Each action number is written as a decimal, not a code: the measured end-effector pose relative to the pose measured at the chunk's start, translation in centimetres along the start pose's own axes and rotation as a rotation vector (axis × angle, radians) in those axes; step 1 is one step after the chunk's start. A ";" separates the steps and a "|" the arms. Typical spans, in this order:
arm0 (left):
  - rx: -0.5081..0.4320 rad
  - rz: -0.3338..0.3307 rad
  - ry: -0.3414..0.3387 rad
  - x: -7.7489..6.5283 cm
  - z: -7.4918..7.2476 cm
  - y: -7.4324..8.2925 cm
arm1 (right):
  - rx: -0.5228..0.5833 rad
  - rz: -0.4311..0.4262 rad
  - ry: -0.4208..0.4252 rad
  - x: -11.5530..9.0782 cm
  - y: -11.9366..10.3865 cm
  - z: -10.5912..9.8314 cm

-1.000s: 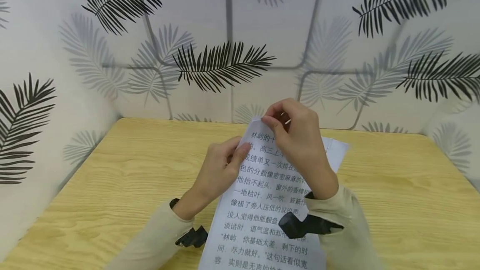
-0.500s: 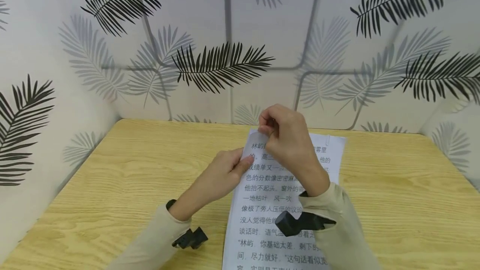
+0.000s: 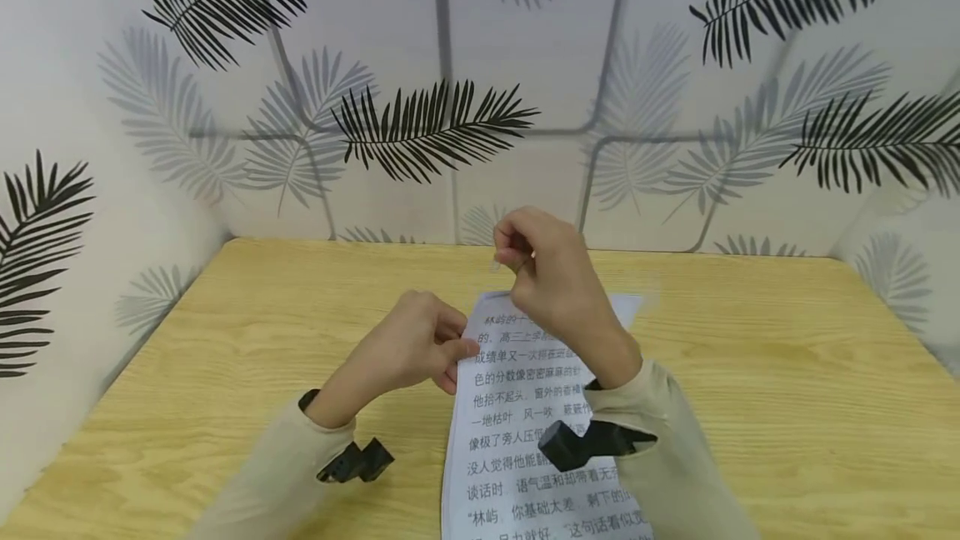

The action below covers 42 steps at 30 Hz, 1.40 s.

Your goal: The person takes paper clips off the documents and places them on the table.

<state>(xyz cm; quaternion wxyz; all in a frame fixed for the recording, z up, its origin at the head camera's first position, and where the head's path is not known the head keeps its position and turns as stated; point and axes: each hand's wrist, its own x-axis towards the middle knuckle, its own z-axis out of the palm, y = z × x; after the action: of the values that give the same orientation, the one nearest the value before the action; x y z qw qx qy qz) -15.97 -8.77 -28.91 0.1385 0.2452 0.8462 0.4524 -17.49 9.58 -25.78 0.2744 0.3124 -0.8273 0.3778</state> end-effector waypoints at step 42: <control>-0.271 -0.015 0.057 0.6 -2.8 -1.5 | -0.346 0.047 0.133 -0.7 2.7 -2.9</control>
<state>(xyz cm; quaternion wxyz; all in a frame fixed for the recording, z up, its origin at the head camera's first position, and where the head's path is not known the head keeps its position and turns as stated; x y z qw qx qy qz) -18.18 -11.17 -28.62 0.1495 0.2050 0.7826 0.5685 -18.36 13.52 -25.85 0.3690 0.2153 -0.8671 0.2561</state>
